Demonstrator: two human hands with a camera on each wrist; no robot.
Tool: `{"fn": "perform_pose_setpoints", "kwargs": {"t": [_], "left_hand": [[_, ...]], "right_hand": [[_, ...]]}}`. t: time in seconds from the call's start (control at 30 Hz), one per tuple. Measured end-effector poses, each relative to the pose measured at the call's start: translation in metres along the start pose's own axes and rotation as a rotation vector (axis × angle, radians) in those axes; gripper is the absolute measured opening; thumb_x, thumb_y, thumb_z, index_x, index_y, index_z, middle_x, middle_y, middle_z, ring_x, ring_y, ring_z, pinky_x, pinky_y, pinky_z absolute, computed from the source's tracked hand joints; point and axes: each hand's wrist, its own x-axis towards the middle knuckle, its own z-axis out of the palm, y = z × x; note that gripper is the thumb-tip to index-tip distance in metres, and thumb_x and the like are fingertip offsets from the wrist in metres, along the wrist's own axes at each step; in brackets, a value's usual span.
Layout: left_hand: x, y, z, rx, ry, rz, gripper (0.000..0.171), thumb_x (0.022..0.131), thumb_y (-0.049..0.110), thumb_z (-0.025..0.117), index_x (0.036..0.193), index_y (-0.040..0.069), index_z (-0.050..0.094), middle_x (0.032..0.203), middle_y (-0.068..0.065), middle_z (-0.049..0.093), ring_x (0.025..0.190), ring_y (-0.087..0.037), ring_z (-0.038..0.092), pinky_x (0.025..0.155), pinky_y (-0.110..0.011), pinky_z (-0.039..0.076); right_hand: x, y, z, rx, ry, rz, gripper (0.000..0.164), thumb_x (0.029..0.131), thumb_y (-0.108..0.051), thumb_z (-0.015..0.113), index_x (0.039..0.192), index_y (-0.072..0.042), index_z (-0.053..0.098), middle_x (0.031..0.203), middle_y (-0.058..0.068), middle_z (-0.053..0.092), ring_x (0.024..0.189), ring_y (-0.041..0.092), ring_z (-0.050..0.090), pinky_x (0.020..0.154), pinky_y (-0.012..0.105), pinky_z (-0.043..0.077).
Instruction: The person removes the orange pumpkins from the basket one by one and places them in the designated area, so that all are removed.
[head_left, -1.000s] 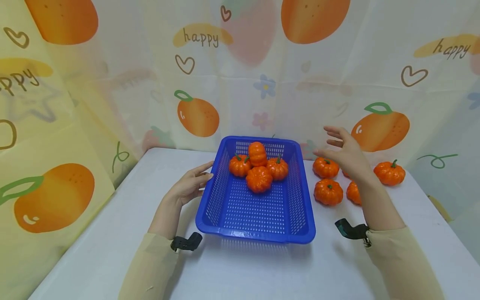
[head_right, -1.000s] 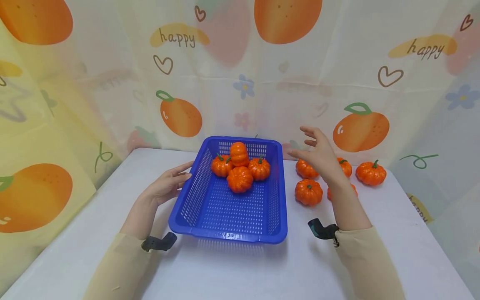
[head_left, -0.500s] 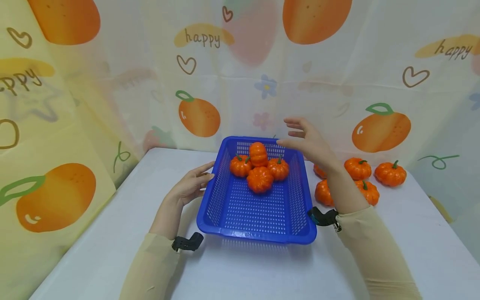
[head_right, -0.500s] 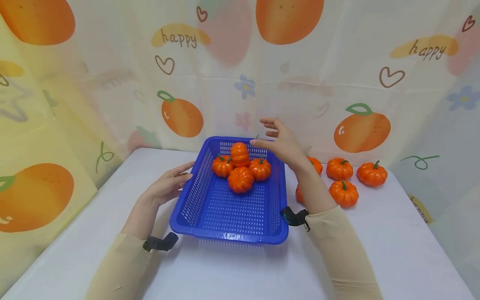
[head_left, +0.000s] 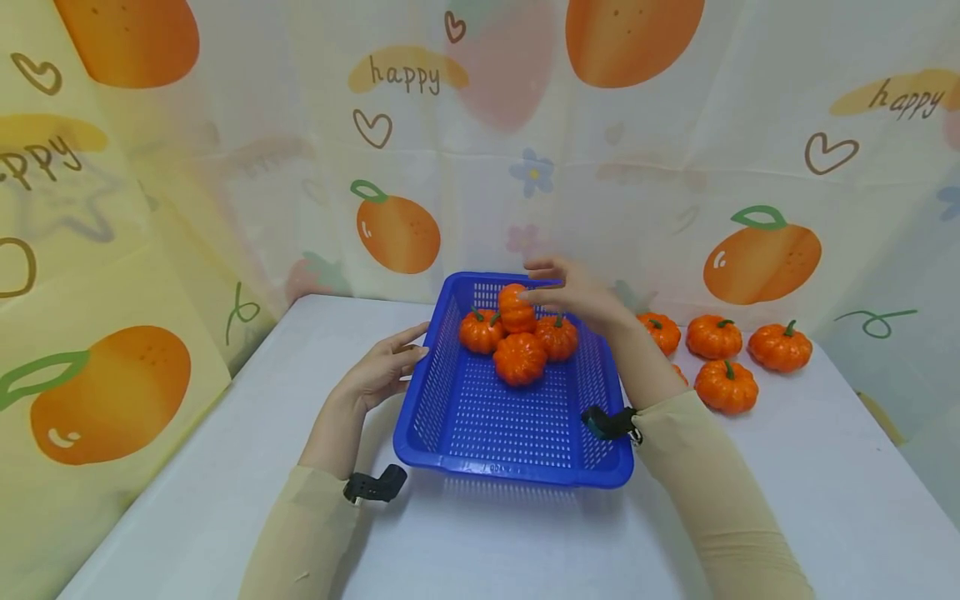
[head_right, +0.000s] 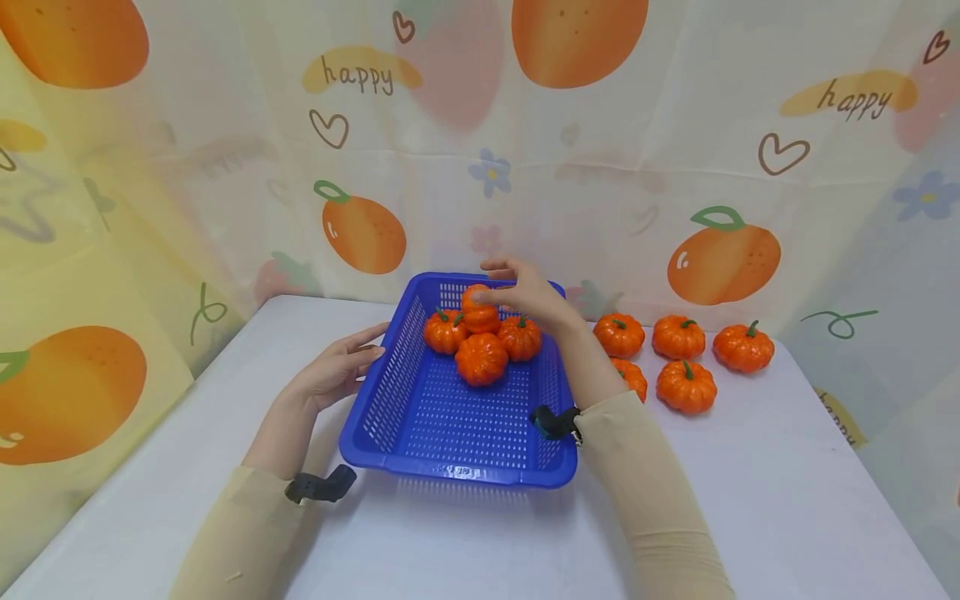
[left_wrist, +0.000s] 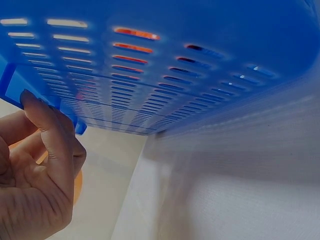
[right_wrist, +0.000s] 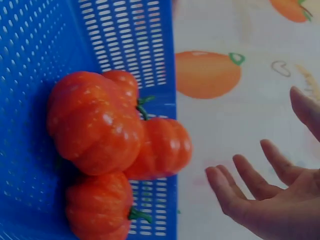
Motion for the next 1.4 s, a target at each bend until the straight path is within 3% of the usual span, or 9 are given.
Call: {"fn": "perform_pose_setpoints", "kwargs": {"t": [0.33,0.7,0.97,1.17,1.4], "left_hand": [[0.001,-0.001,0.000,-0.004,-0.006,0.001,0.063,0.103,0.018,0.051,0.159,0.016,0.022,0.099,0.004,0.062,0.085,-0.007,0.065,0.077,-0.025,0.057],[0.000,-0.001,0.000,-0.003,-0.006,-0.001,0.064,0.103,0.019,0.051,0.159,0.016,0.021,0.100,0.003,0.062,0.086,-0.007,0.066,0.078,-0.025,0.057],[0.001,-0.001,0.000,-0.006,0.001,-0.006,0.063,0.103,0.018,0.051,0.159,0.016,0.022,0.097,0.004,0.062,0.083,-0.007,0.065,0.076,-0.024,0.057],[0.001,-0.001,0.000,-0.012,-0.001,-0.006,0.063,0.103,0.018,0.051,0.158,0.016,0.023,0.097,0.004,0.062,0.083,-0.006,0.065,0.076,-0.023,0.057],[0.001,-0.001,-0.001,-0.015,-0.012,-0.001,0.064,0.103,0.019,0.052,0.159,0.016,0.022,0.099,0.004,0.063,0.084,-0.007,0.065,0.077,-0.024,0.057]], "right_hand": [[0.005,0.016,0.006,-0.224,-0.158,0.108,0.063,0.087,-0.029,0.074,0.142,-0.013,0.049,0.148,0.011,0.049,0.136,0.032,0.046,0.112,0.052,0.041],[0.014,0.031,0.014,-0.361,-0.381,0.019,0.066,0.085,-0.021,0.074,0.144,-0.005,0.048,0.151,0.015,0.047,0.145,0.033,0.037,0.122,0.054,0.026],[0.015,0.034,0.024,-0.483,-0.475,0.077,0.070,0.082,-0.021,0.077,0.146,-0.014,0.047,0.153,0.013,0.042,0.142,0.033,0.036,0.120,0.054,0.029],[0.016,0.036,0.032,-0.547,-0.617,0.172,0.082,0.079,-0.015,0.078,0.151,-0.022,0.040,0.156,0.010,0.034,0.136,0.030,0.036,0.116,0.051,0.037],[0.016,0.036,0.036,-0.591,-0.614,0.222,0.086,0.076,-0.005,0.079,0.150,-0.023,0.039,0.153,0.010,0.033,0.133,0.030,0.039,0.113,0.048,0.042]]}}
